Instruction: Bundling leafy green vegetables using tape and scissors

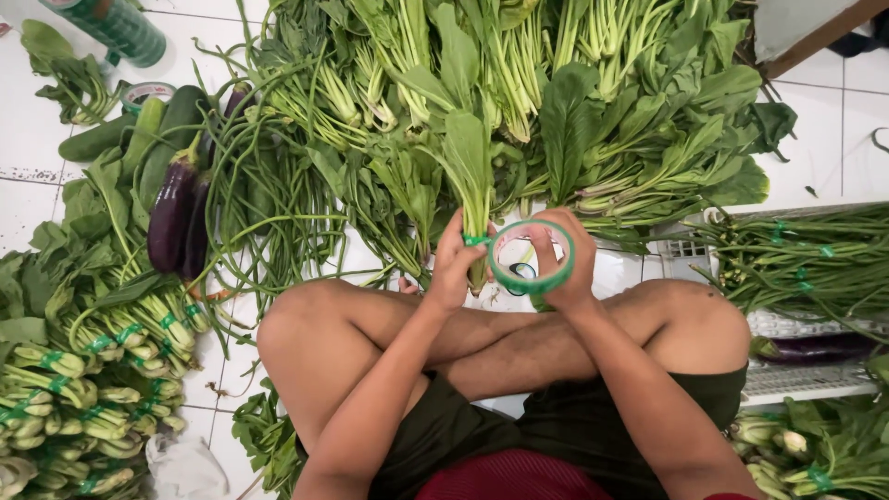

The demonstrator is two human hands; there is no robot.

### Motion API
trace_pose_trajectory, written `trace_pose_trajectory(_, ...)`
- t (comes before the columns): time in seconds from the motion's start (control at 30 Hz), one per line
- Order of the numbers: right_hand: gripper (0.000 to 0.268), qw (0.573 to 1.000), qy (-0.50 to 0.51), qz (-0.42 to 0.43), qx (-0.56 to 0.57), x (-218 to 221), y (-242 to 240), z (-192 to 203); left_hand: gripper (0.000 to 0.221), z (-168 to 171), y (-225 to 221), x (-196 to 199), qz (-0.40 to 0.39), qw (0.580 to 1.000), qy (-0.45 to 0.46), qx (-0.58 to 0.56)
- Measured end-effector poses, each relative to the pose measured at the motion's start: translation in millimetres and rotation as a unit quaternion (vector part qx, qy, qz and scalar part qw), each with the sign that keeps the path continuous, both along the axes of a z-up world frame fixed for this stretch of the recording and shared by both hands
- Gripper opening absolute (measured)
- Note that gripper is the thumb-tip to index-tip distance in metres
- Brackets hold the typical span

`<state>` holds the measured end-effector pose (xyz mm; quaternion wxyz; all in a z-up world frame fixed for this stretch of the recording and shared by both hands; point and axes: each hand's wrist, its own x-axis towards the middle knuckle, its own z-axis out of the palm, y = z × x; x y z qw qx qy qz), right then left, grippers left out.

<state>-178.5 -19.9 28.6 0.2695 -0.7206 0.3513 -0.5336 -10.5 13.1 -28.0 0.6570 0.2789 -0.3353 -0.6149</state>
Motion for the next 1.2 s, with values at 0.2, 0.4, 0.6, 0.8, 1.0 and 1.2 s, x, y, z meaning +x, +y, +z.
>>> trace_pose_trajectory(0.2,0.013,0.970,-0.035,0.042,0.239,4.5,-5.2,-3.4,0.041,10.1,0.1,2.0,0.014,0.999,-0.048,0.021)
trace_pose_trajectory(0.4,0.029,0.874,0.294,0.077,0.378,-27.9,-24.6,-3.8,0.033,-33.5,-8.1,-1.0,0.081,0.994,-0.002,0.075)
trace_pose_trajectory(0.6,0.033,0.765,0.595,0.037,0.243,-23.2,-8.0,-109.6,0.030,-67.0,-18.4,-0.4,0.134,0.983,-0.054,0.111)
trace_pose_trajectory(0.8,0.046,0.733,0.659,0.034,0.164,3.7,6.8,-141.3,0.032,-74.6,-19.7,-0.4,0.125,0.983,-0.086,0.108)
trace_pose_trajectory(1.0,0.024,0.738,0.670,-0.030,0.076,9.2,18.0,-154.1,0.023,-10.4,-12.3,-7.0,0.124,0.982,-0.065,0.125)
trace_pose_trajectory(1.2,0.018,0.735,0.672,-0.003,0.087,7.8,13.7,-186.7,0.023,-31.6,-17.7,-2.5,0.119,0.984,-0.010,0.135)
